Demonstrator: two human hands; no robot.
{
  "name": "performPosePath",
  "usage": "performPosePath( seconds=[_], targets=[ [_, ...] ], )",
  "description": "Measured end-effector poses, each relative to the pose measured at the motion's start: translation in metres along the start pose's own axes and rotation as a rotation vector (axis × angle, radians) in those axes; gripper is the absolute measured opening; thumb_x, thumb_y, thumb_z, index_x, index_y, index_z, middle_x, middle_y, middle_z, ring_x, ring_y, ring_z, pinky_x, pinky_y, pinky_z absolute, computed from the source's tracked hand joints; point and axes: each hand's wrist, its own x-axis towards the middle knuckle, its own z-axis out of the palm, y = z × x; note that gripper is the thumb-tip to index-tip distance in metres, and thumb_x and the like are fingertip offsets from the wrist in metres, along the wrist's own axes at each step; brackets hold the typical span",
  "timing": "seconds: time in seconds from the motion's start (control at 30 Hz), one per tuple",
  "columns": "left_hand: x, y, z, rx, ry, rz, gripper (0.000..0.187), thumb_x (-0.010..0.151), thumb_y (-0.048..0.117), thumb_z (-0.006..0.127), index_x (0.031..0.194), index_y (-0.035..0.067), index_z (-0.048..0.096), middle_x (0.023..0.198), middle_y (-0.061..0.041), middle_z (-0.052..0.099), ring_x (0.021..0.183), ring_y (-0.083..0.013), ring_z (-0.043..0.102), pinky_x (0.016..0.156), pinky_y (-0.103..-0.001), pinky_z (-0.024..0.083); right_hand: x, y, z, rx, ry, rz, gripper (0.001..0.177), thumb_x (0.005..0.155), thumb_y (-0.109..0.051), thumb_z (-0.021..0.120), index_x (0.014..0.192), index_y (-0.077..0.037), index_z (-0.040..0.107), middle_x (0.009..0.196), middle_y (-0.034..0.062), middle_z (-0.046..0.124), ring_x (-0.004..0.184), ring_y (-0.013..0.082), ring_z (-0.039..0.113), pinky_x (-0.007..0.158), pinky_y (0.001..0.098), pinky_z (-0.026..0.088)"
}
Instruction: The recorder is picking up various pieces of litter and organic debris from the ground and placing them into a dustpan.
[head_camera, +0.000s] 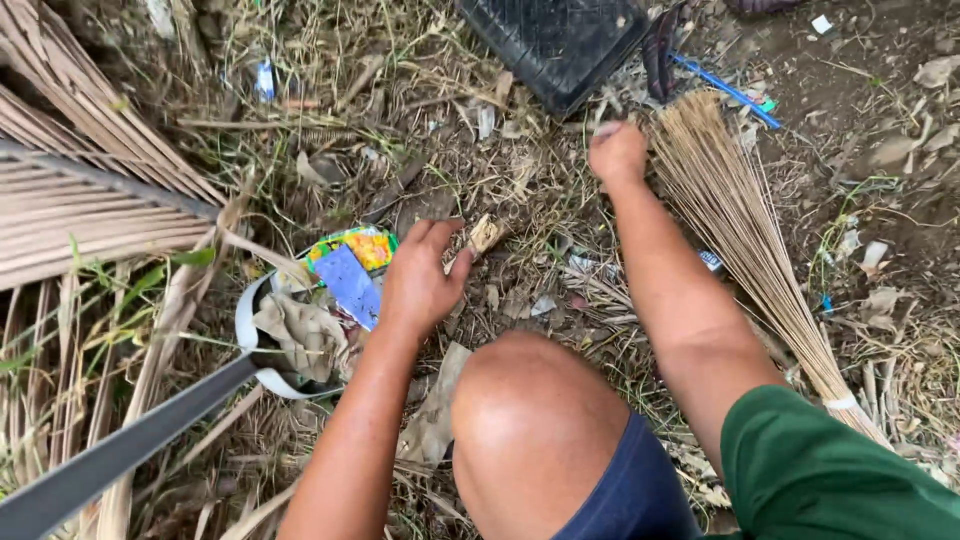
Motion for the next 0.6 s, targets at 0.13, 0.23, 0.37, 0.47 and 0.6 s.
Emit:
performPosePath(
  seconds=[0.13,0.23,0.37,0.47,0.6],
  targets=[
    [-0.005,-0.001,-0.002,0.026,-0.001,0.01,0.038,0.087,0.019,0.073,0.123,0.008,0.07,0.114,-0.018,0.068,0.102,-0.04,0.067,0.087,-0.047,0.055,-0.024,-0.026,-0.026,0.112,-0.107,0.049,0.013,0.086,-0.024,0.077,0.094,-0.014,0.079,0.091,0.0099,0.079,0.079,0.0224,0.077,0.077,0.0357,0.061],
    [-0.014,-0.013,-0.002,0.043,-0.033,-0.029,0.036,0.088,0.022,0.074,0.119,0.006,0.069,0.112,-0.018,0.067,0.101,-0.0396,0.067,0.088,-0.047,0.055,-0.019,-0.037,-0.025,0.037,-0.153,0.073,0.019,0.081,-0.029,0.083,0.091,-0.013,0.08,0.091,0.0119,0.077,0.078,0.0259,0.074,0.074,0.0389,0.058],
    [-0.029,-0.02,-0.016,0.03,0.015,-0.078,0.037,0.087,0.022,0.075,0.119,0.006,0.069,0.117,-0.018,0.066,0.098,-0.0399,0.067,0.086,-0.047,0.055,0.007,0.007,0.019,-0.04,-0.119,-0.088,0.017,0.081,-0.025,0.082,0.088,-0.009,0.08,0.087,0.0146,0.076,0.076,0.0267,0.072,0.073,0.0388,0.057],
    [-0.04,-0.029,-0.028,0.017,0.039,-0.078,0.037,0.085,0.019,0.076,0.119,0.005,0.069,0.113,-0.018,0.067,0.101,-0.0402,0.067,0.086,-0.047,0.055,-0.025,-0.03,0.003,0.064,-0.077,-0.224,0.017,0.083,-0.021,0.079,0.086,-0.005,0.077,0.082,0.0134,0.076,0.071,0.023,0.072,0.071,0.0358,0.057],
    [-0.054,-0.044,-0.04,0.01,0.081,-0.133,0.035,0.086,0.019,0.076,0.118,0.005,0.069,0.108,-0.018,0.068,0.099,-0.0399,0.067,0.086,-0.047,0.055,-0.125,-0.11,-0.032,0.309,-0.252,-0.531,0.007,0.088,-0.012,0.073,0.091,-0.007,0.076,0.084,0.0066,0.075,0.074,0.0157,0.071,0.069,0.0316,0.056]
  ],
)
